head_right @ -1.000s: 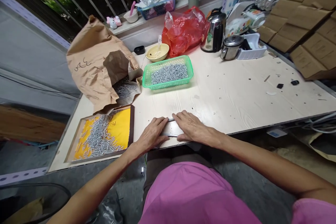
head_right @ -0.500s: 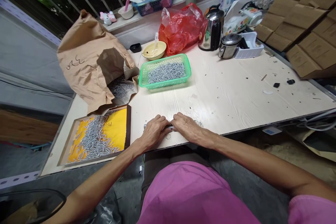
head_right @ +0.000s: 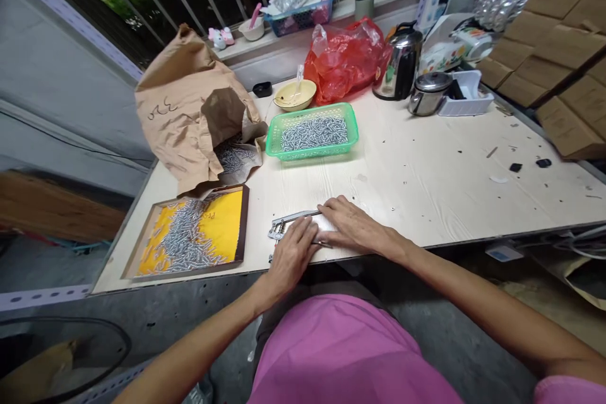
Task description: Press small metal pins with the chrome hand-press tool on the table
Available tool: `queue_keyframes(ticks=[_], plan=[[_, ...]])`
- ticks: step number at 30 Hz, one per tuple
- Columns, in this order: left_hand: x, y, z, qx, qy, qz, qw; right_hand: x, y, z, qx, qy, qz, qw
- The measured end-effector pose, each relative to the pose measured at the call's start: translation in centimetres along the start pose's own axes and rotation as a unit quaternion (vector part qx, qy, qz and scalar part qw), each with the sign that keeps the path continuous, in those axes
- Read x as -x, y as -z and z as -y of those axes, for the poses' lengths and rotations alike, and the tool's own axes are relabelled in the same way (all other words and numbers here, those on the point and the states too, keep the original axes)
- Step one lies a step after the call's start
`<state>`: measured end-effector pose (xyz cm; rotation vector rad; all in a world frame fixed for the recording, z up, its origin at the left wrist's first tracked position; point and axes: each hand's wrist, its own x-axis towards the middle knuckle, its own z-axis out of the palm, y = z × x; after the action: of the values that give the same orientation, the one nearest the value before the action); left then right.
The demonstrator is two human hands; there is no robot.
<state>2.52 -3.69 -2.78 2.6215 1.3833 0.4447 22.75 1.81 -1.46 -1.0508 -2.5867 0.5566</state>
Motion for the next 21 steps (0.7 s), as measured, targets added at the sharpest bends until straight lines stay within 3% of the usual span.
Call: queue_keyframes(ticks=[5,10,14,18,21], plan=[[1.6,-1.2,-2.2,0.062,-0.004,-0.014,0.998,-1.8,-0.7,-0.7,0.038,-0.043,-0.014,0.998],[2.0,-1.3,-2.5,0.098,0.001,-0.012,0.995,-4.8,-0.7,-2.5,0.129,-0.061,-0.016,0.990],[2.2,-1.2,-2.4,0.109,-0.006,-0.022,0.994,-6.6,0.0,-1.1,0.158,-0.058,0.006,0.986],[2.4,-2.0,-2.3,0.121,0.002,-0.025,0.992,-8.0,-1.2,3.8,0.117,0.099,0.060,0.986],[3.1,-2.4,-2.6,0.113,0.017,-0.020,0.993,-9.1,-3.3,6.9,0.111,0.217,0.117,0.963]])
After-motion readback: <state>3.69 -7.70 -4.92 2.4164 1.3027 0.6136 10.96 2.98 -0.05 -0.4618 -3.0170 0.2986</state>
